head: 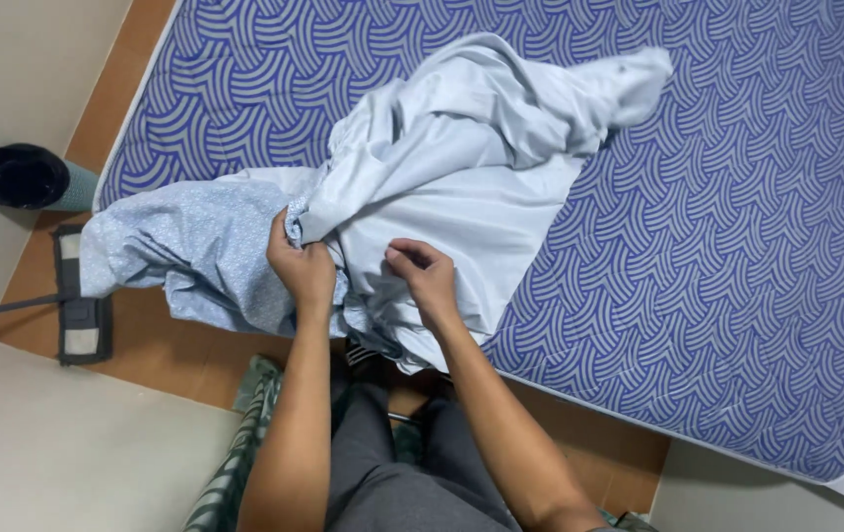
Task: Strip the sheets off a bed and dust the mattress with a hand duster.
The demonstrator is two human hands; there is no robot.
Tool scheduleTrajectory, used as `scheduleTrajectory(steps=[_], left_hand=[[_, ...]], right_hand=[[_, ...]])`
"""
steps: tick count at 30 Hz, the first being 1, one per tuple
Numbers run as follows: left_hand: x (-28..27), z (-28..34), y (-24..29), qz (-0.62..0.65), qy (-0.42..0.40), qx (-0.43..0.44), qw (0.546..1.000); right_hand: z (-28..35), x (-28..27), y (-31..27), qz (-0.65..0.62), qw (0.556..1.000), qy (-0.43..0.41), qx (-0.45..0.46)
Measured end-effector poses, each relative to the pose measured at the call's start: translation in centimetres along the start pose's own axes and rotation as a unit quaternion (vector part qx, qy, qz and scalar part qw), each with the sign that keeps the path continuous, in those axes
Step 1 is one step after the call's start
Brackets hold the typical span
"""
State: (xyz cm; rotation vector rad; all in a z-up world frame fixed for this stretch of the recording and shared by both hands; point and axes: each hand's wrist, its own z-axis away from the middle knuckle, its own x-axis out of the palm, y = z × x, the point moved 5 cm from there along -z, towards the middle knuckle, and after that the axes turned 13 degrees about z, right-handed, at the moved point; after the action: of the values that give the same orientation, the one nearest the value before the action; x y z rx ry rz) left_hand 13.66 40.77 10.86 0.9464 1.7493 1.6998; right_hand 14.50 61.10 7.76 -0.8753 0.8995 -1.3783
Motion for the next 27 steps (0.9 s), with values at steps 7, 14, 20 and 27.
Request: scheduleTrajectory(steps=[7,14,20,27], left_hand=[[-0.9,4.3,-4.8,-0.13,-0.021,-0.212,0.968],[6.4,11.0,-2.7,-0.046,-0.204,-0.153,0.966],[12.0,15.8,-1.9,0.041,-0.356,-0.109,0.927],[13.0,17.1,-6.6,0.16,-0.25,-0.275,0.915]], right_hand=[[-0.3,-2.1,2.7,0.026,0.999,0.008,0.042],[2.3,-5.2,-0.1,0.019,0.999,0.043,0.002],[2.9,-14.0,2.1,0.108,0.986,0.113,-0.065],[4.8,-24.1,4.3,-0.031,0.974,0.22,0.041]])
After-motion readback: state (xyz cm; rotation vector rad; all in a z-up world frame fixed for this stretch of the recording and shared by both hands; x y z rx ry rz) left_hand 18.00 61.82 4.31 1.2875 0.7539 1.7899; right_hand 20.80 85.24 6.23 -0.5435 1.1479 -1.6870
